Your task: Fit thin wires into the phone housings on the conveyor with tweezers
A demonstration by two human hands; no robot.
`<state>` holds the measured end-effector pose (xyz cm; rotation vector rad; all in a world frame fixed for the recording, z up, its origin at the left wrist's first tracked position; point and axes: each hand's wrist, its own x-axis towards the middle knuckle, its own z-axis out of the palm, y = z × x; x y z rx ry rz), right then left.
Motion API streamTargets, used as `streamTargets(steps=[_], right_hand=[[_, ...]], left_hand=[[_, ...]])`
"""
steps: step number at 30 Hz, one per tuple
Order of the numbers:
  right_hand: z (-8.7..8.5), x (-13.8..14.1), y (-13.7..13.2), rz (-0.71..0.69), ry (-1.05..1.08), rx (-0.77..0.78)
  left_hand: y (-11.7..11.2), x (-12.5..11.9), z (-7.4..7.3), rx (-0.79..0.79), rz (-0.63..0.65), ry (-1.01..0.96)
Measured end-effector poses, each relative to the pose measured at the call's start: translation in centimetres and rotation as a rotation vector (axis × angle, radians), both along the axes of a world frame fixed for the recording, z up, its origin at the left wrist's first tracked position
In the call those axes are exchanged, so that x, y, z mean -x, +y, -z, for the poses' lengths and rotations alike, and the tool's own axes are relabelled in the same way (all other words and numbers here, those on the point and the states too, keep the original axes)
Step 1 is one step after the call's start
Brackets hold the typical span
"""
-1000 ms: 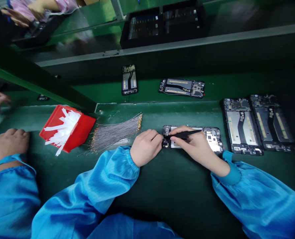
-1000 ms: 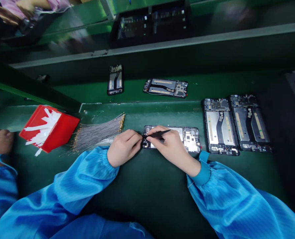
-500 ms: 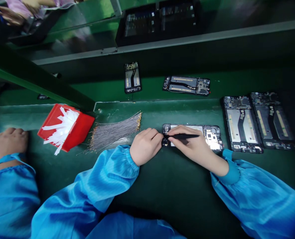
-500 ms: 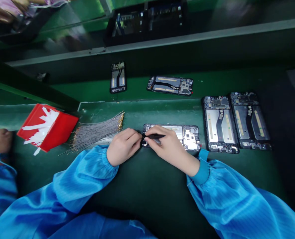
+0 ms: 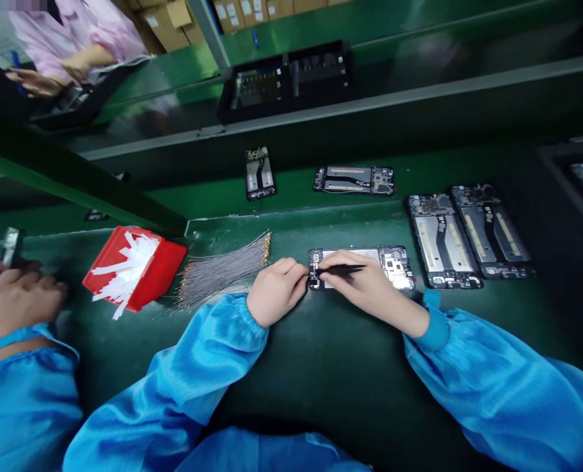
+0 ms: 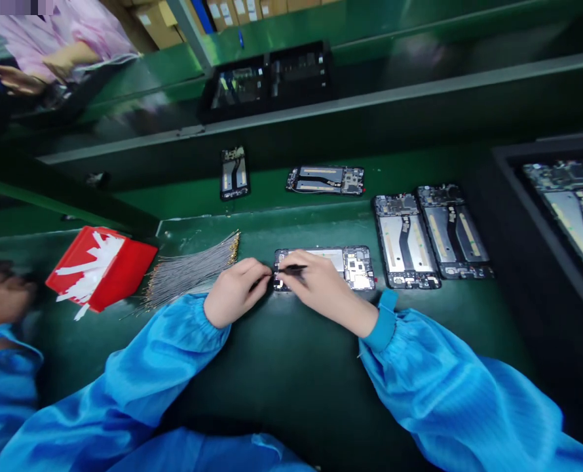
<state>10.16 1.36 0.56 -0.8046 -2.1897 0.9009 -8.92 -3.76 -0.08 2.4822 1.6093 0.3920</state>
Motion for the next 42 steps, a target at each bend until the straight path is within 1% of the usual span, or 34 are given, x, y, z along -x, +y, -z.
streamTargets(steps=[2,4,5,6,7,9,11,13,18,20,22,25,27,30,34,39,42], right_hand=[[0.0,-2.3,0.4,0.171,0.019,-0.042],[0.2,-5.0,0.7,0.37,-0.046,-0.176],[0.4,-6.3,0.8,0.459,-0.095,-0.248],[0.6,-7.4,0.9,0.504,-0.152,-0.28],[0.8,-8.3,0.9,0.517,-0.212,-0.285],[1.2,-9.1,0.6,0.497,-0.292,-0.262],[1.4,-8.9,0.0,0.448,-0.296,-0.226],[1.3,-8.1,-0.5,0.382,-0.234,-0.165],[0.8,-6.5,-1.5,0.124,0.03,0.116],[0.8,-6.4,-1.7,0.087,0.103,0.184],[0.9,-6.5,-1.9,0.087,0.115,0.211],[1.2,-6.5,-2.1,0.102,0.068,0.226],[1.3,-6.5,-2.2,0.135,0.032,0.248],[1.3,-6.3,-2.4,0.184,0.014,0.304],[1.0,-6.3,-2.5,0.205,0.053,0.342],[0.9,-6.2,-2.3,0.18,0.092,0.371],[1.0,-6.2,-2.3,0.168,0.058,0.344]], left_hand=[[-0.1,0.6,-0.2,0.039,0.091,-0.034],[-0.4,1.0,-0.3,0.03,0.188,-0.025],[-0.5,1.0,-0.3,0.0,0.214,0.0],[-0.6,0.9,-0.3,-0.043,0.227,0.036],[-0.7,0.6,-0.4,-0.093,0.238,0.078],[-0.8,-0.2,-0.5,-0.194,0.276,0.161],[-0.8,-1.1,-0.7,-0.261,0.337,0.223],[-0.7,-1.8,-0.9,-0.279,0.391,0.26],[-0.2,-2.6,-0.8,-0.264,0.429,0.263],[0.1,-2.9,-0.6,-0.256,0.434,0.248],[0.3,-3.3,-0.4,-0.248,0.43,0.217],[0.5,-3.9,-0.2,-0.267,0.403,0.169],[0.6,-4.1,-0.2,-0.292,0.387,0.165],[0.5,-4.1,-0.1,-0.309,0.374,0.182],[0.3,-3.9,-0.1,-0.299,0.373,0.186],[0.2,-3.7,-0.1,-0.277,0.365,0.183],[0.1,-3.8,-0.1,-0.284,0.363,0.182]])
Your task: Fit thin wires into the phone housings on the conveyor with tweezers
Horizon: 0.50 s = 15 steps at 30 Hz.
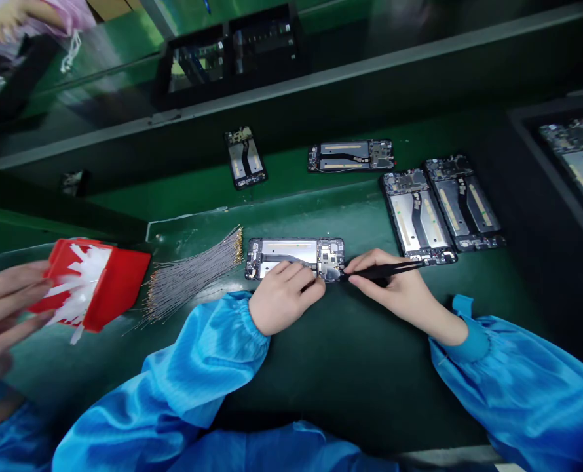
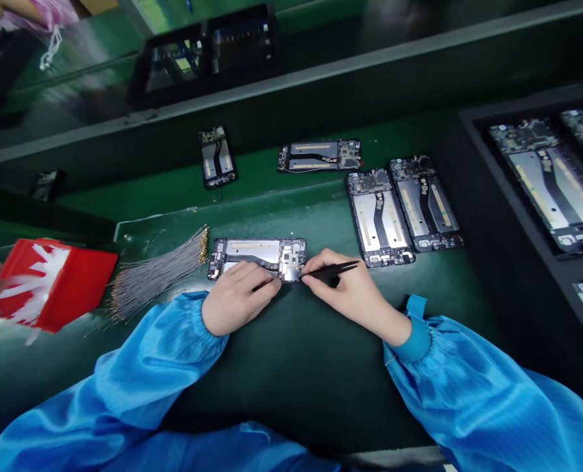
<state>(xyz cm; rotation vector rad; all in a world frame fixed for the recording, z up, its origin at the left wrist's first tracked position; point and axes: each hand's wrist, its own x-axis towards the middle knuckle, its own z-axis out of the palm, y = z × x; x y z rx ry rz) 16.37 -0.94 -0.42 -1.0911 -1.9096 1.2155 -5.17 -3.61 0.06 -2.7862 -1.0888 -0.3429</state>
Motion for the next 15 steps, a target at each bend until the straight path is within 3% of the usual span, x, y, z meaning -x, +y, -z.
streamTargets(steps=[15], right_hand=[[0.13,-0.08,-0.06,-0.043,-0.019,-0.059]], left_hand=[[0.08,0.05,-0.08,-0.012,0.018,-0.013]])
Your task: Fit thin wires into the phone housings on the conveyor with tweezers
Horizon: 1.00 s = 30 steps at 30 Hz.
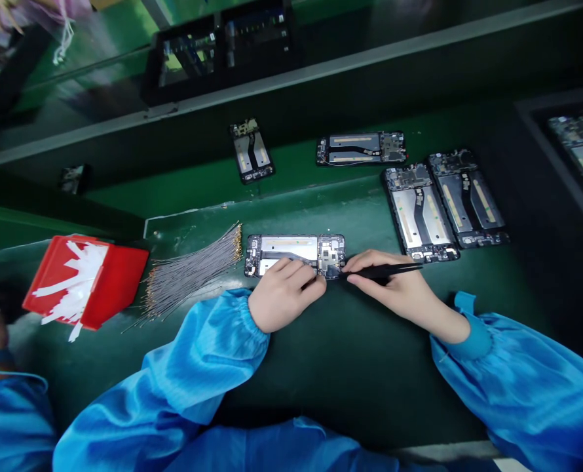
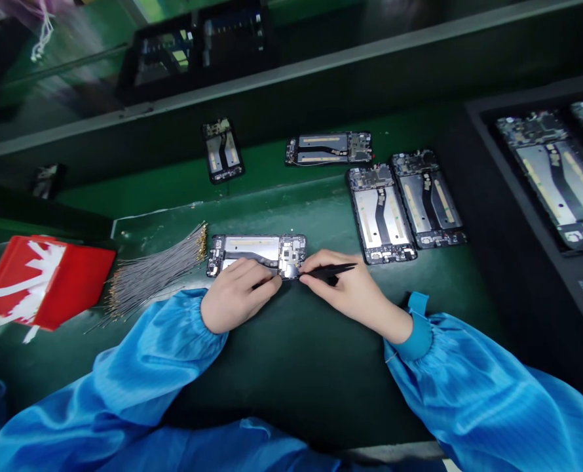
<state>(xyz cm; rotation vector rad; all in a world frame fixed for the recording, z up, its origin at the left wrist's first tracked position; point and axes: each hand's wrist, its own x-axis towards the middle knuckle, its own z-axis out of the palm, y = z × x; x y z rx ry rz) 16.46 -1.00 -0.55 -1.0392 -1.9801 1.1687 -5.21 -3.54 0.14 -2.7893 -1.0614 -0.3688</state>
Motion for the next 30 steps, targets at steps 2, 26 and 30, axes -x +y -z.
streamTargets(steps=[2,26,30], right_hand=[[-0.2,0.0,-0.1,-0.044,0.001,-0.06],[-1.2,1.7,3.8,-0.328,-0.448,-0.323],[-1.3,1.7,3.6,-0.329,-0.462,-0.327]], left_hand=[[0.0,0.0,0.0,0.004,0.001,0.001],[1.1,-0.8,0.2,0.371,-0.187,-0.333],[1.1,-0.5,0.2,0.387,-0.173,-0.382]])
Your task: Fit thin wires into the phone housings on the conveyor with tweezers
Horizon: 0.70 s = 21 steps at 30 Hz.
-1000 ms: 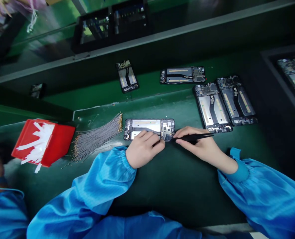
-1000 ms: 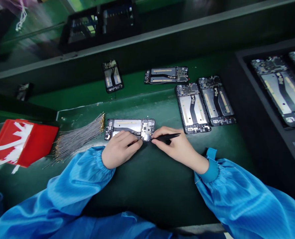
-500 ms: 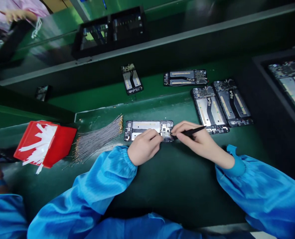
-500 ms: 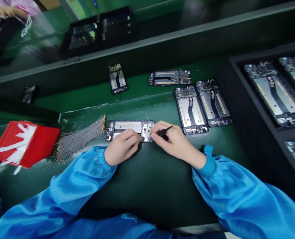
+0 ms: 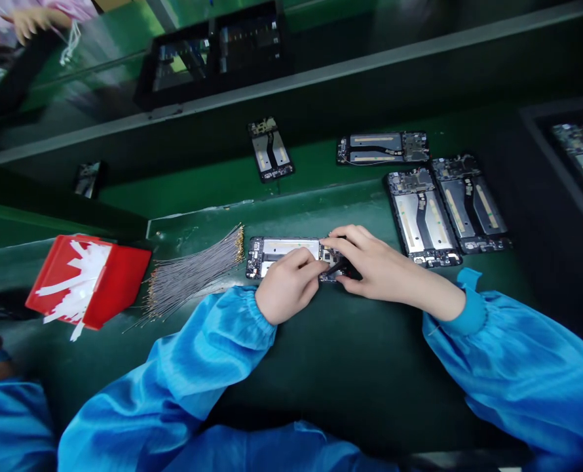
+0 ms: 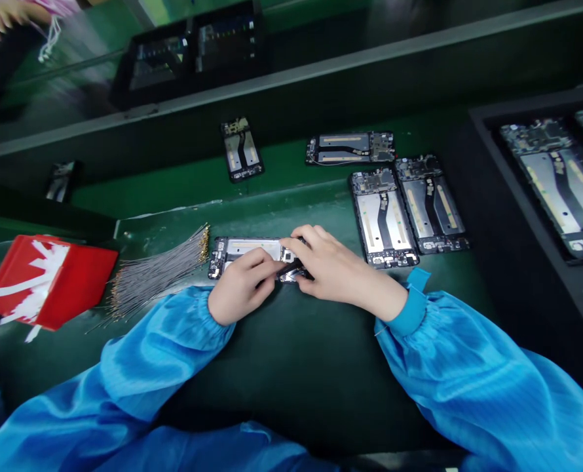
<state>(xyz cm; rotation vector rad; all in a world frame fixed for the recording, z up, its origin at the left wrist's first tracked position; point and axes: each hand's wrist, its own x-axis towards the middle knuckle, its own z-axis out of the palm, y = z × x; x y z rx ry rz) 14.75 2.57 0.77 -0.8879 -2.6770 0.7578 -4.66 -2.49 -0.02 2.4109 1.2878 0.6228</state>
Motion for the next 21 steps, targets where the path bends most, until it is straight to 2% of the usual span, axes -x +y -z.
streamTargets(steps=[5,15,21], right_hand=[[0.2,0.0,-0.1,0.012,0.03,0.004],[-0.2,-0.1,0.2,0.021,0.006,0.086],[-0.7,0.8,0.4,0.059,-0.122,0.087]], left_hand=[[-0.8,0.4,-0.1,0.055,0.09,-0.063],[-1.3,0.5,0.4,-0.011,0.146,-0.011],[-1.2,0.5,0.4,-0.091,0.175,0.075]])
